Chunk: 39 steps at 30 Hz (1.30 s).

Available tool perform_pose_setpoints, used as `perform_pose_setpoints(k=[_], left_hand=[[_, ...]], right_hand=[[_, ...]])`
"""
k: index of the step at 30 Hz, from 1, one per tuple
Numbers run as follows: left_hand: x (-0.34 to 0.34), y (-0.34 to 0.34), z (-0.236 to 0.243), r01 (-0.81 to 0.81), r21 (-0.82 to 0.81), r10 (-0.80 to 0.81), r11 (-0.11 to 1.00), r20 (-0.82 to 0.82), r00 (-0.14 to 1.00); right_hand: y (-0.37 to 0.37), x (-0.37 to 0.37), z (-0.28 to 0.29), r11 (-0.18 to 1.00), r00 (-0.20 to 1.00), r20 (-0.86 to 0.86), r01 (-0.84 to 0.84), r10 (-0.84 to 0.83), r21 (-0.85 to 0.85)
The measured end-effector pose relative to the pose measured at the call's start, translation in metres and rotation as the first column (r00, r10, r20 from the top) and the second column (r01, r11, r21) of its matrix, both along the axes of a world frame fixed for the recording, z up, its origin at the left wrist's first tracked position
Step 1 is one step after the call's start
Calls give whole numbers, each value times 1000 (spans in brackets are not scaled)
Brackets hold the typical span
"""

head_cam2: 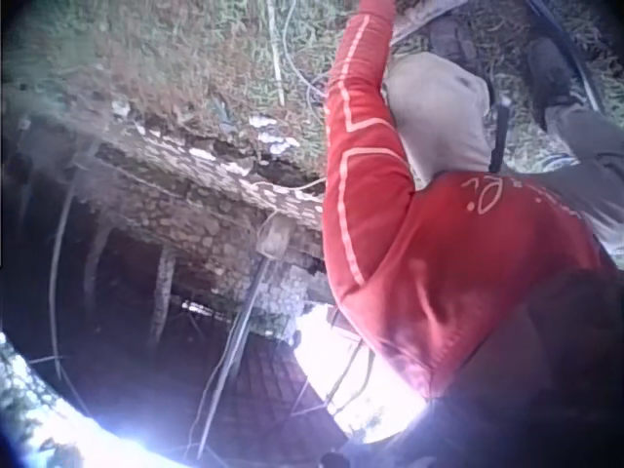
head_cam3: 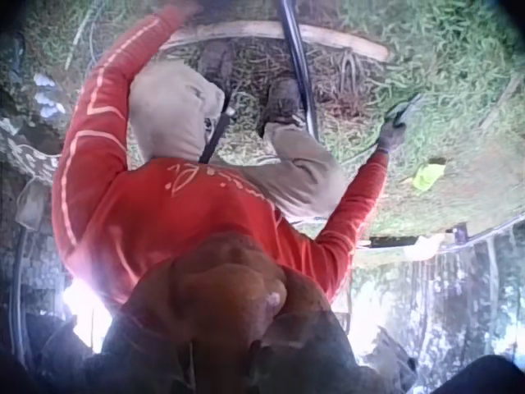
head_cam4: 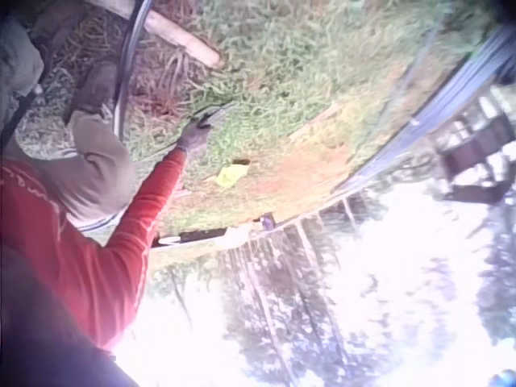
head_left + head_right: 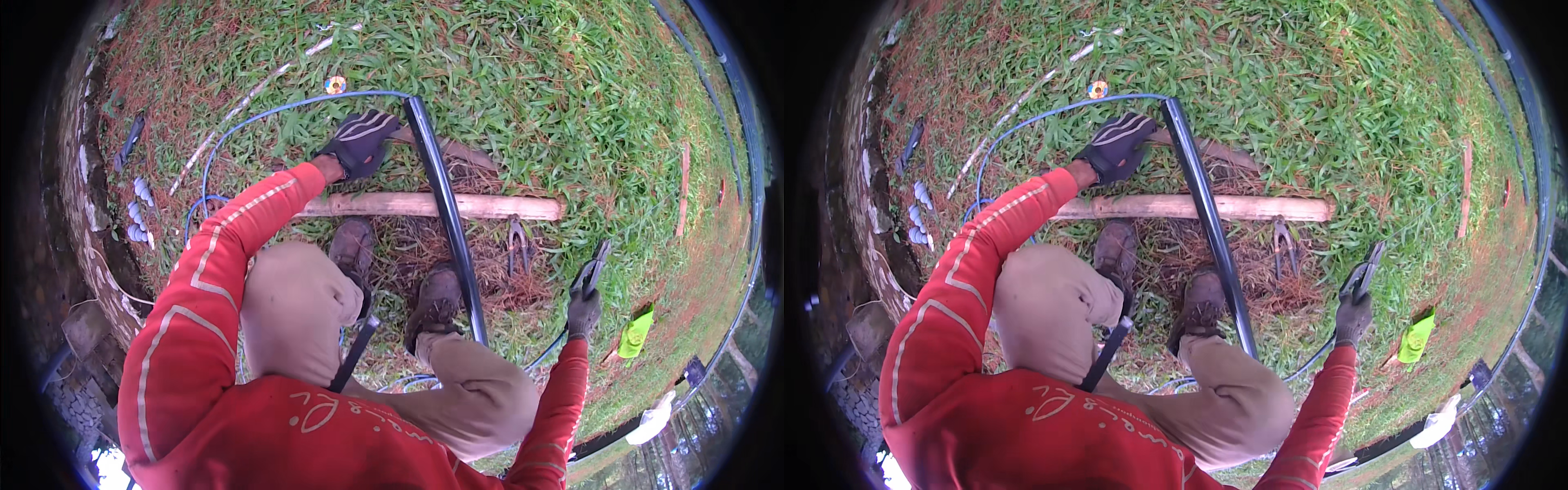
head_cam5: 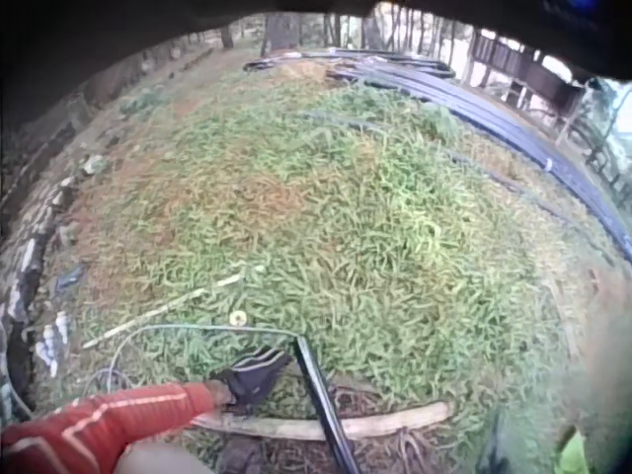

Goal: The person cleans the end of a metal component with pliers and a hammer, slides a decorative fitting onto a metal tube, and welds the fitting to the tube with a welding tool.

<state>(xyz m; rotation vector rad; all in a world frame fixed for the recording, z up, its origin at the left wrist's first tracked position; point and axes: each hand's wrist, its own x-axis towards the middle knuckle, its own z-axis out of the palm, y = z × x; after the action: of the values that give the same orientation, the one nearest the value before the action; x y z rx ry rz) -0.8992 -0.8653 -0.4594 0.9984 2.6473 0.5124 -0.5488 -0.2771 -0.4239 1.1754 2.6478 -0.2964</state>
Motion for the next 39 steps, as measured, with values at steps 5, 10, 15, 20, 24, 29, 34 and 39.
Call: perform_pose_setpoints(k=[5, 10, 15, 20, 24, 29, 34, 39], left_hand=[[-5, 18, -62, 97, 52, -68, 994, -399, 915], [4, -3, -54, 21, -190, -48, 982, -135, 990], [18, -42, -65, 16, -43, -28, 999, -280, 960], [44, -124, -37, -112, -125, 74, 986, -275, 959], [92, -192, 18, -225, -152, 182, 962, -257, 949], [111, -263, 56, -334, -185, 279, 924, -270, 921], [54, -224, 60, -409, -3, 378, 912, -379, 845], [-51, -151, 26, -530, 168, 556, 831, -243, 795]], right_hand=[[19, 5, -92, 982, 997, 49, 47, -57, 182], [-14, 5, -94, 979, 936, 302, 140, -180, 150], [-55, 12, -66, 954, 999, -40, -4, 16, 298], [-127, 0, -67, 938, 884, -349, -225, 310, 262], [-175, -9, -61, 840, 769, -454, -537, 451, -76], [-200, -2, -86, 616, 828, -360, -560, 429, -554], [-227, -25, -55, 578, 842, -139, -468, 520, -668], [-237, -20, -58, 640, 870, -41, -392, 491, -660]])
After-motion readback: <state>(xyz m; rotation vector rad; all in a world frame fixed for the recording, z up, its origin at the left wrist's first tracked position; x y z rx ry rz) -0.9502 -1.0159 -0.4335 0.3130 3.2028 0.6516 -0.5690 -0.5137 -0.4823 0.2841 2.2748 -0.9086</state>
